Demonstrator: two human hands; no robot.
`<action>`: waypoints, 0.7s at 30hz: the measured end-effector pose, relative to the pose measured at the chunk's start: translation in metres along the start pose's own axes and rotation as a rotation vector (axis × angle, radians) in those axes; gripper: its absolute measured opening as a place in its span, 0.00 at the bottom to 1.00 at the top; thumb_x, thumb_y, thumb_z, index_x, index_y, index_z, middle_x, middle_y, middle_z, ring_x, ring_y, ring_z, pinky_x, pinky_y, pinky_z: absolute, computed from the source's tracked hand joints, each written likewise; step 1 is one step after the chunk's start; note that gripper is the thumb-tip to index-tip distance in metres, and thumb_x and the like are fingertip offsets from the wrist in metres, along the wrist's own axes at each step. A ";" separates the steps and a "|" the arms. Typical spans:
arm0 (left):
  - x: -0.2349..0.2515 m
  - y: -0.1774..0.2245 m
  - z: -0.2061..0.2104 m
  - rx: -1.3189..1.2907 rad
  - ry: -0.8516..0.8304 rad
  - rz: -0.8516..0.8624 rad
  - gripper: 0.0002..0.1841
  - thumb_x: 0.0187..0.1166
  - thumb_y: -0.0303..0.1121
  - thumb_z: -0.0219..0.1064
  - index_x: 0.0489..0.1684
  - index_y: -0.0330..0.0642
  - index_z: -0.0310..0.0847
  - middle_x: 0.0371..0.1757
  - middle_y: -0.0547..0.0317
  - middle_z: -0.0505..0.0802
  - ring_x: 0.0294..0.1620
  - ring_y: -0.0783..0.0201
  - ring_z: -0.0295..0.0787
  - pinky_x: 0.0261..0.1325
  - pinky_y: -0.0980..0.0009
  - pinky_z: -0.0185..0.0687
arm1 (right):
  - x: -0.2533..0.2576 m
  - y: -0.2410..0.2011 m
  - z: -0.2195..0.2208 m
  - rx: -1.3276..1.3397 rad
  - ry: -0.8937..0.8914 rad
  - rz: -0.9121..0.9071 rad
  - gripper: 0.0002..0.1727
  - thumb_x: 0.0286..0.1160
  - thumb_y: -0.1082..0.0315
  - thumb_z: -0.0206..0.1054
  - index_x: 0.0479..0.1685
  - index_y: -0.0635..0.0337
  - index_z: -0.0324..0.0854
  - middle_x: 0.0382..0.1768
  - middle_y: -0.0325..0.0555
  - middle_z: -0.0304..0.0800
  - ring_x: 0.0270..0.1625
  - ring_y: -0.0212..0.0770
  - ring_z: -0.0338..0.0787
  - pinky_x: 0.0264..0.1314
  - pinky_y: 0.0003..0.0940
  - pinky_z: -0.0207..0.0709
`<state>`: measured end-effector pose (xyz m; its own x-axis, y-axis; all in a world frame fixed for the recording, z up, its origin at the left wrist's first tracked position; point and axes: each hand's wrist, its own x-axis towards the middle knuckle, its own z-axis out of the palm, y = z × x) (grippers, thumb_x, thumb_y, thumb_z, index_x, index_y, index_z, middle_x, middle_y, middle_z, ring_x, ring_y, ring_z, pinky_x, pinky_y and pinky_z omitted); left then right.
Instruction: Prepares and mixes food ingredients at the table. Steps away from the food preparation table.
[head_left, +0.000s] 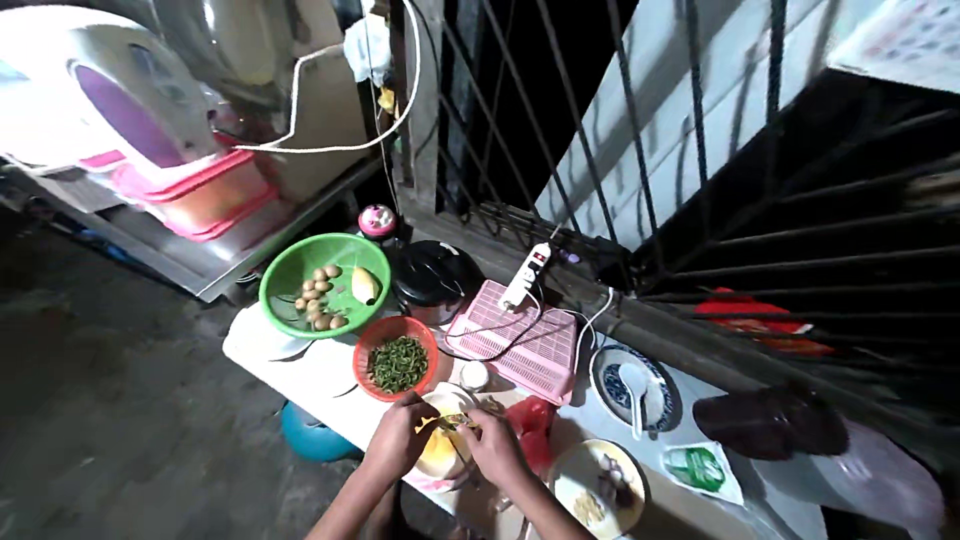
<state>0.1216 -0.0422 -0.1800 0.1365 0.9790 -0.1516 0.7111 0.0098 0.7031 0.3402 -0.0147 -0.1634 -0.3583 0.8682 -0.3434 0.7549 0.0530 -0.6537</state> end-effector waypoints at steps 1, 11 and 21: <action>-0.001 -0.002 0.000 -0.011 -0.009 0.000 0.10 0.78 0.42 0.70 0.50 0.54 0.94 0.51 0.60 0.92 0.46 0.66 0.91 0.56 0.64 0.90 | 0.002 -0.001 0.002 -0.005 -0.002 -0.010 0.18 0.83 0.54 0.64 0.57 0.55 0.91 0.56 0.47 0.95 0.63 0.42 0.91 0.74 0.45 0.80; -0.002 -0.025 0.011 -0.175 0.093 -0.054 0.06 0.77 0.36 0.70 0.40 0.50 0.94 0.45 0.64 0.94 0.45 0.73 0.92 0.55 0.70 0.92 | 0.008 -0.012 0.021 0.004 0.001 0.008 0.17 0.80 0.54 0.67 0.53 0.54 0.92 0.50 0.46 0.96 0.59 0.42 0.93 0.71 0.47 0.82; -0.004 -0.036 -0.001 -0.341 0.044 0.016 0.05 0.75 0.35 0.73 0.40 0.49 0.94 0.44 0.67 0.96 0.44 0.74 0.94 0.54 0.70 0.94 | 0.015 -0.013 0.032 0.029 0.139 -0.080 0.13 0.78 0.59 0.70 0.47 0.57 0.93 0.50 0.44 0.95 0.58 0.39 0.92 0.70 0.40 0.83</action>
<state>0.0950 -0.0464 -0.2041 0.1104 0.9873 -0.1142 0.4364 0.0551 0.8981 0.3079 -0.0183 -0.1815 -0.3353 0.9218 -0.1944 0.7100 0.1116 -0.6953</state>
